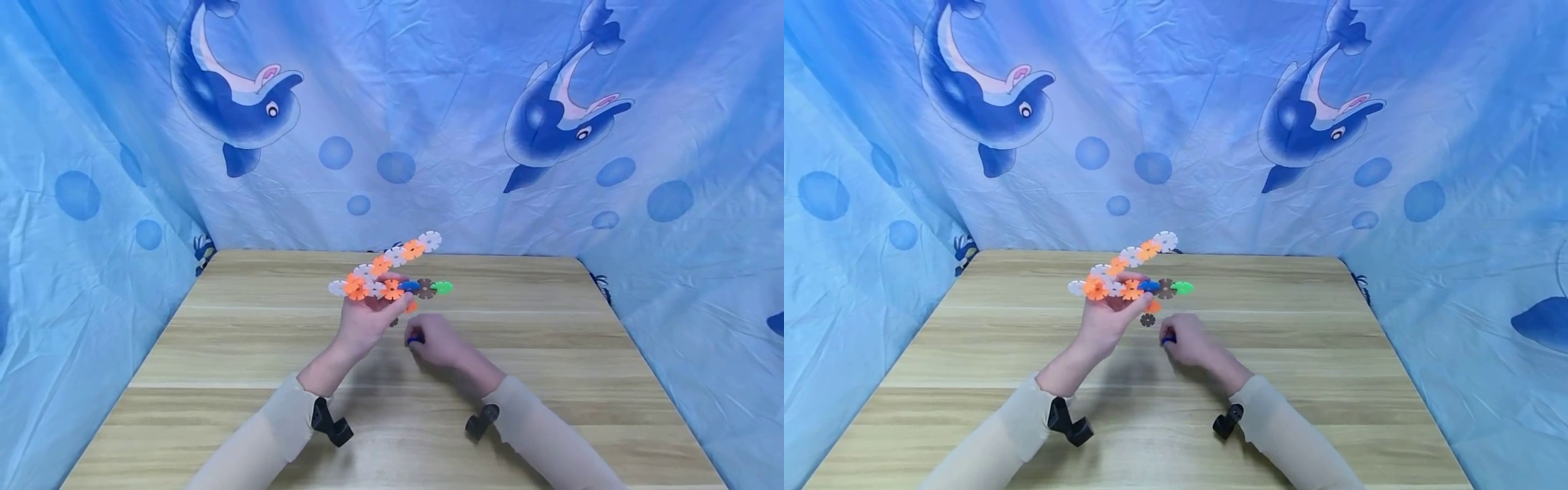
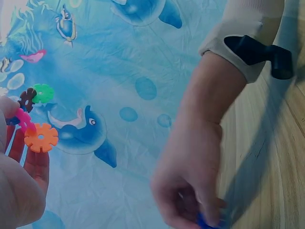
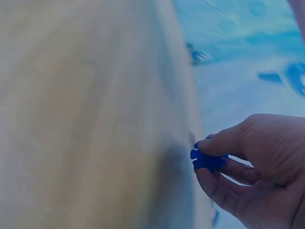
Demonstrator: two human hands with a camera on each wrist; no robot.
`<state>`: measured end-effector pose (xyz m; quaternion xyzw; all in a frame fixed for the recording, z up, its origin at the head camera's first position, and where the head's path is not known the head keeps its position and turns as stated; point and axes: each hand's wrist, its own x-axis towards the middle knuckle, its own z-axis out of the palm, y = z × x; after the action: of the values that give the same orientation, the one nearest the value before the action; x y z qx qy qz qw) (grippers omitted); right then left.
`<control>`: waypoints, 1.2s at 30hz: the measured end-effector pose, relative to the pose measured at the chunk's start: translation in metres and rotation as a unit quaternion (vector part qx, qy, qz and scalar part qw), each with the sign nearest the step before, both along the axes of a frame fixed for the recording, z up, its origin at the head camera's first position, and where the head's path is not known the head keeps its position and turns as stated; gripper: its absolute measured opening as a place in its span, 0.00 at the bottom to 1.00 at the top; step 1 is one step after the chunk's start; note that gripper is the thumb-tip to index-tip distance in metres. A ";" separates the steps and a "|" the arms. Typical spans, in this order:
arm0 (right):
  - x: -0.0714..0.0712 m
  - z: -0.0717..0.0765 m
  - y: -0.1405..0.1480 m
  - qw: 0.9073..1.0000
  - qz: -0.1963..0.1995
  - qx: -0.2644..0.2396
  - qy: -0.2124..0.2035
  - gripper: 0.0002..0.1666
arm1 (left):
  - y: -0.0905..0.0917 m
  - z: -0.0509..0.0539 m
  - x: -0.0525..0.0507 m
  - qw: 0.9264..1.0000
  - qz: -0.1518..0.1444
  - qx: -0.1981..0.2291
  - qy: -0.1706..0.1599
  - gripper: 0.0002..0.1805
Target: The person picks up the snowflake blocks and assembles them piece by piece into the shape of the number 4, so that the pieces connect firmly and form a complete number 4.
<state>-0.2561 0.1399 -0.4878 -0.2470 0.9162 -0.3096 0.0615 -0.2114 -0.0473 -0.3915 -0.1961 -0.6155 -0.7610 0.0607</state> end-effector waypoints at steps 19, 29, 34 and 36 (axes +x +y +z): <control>-0.002 0.132 0.053 0.921 0.080 -0.371 0.090 0.07 | 0.005 -0.002 -0.005 1.000 -0.021 0.005 0.007 0.21; 0.004 0.142 0.037 0.919 0.145 -0.358 0.074 0.09 | 0.009 -0.004 -0.001 0.998 -0.046 -0.010 -0.032 0.24; 0.003 0.144 0.036 0.924 0.143 -0.349 0.061 0.12 | 0.009 -0.006 -0.001 0.998 -0.048 -0.021 -0.022 0.24; 0.003 0.145 0.036 0.925 0.146 -0.346 0.055 0.13 | 0.009 -0.006 -0.001 0.998 -0.046 -0.025 -0.021 0.24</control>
<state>-0.2532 0.1761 -0.3424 -0.4005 0.7079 -0.5808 -0.0343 -0.2121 -0.0384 -0.3975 -0.2096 -0.6255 -0.7515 0.0076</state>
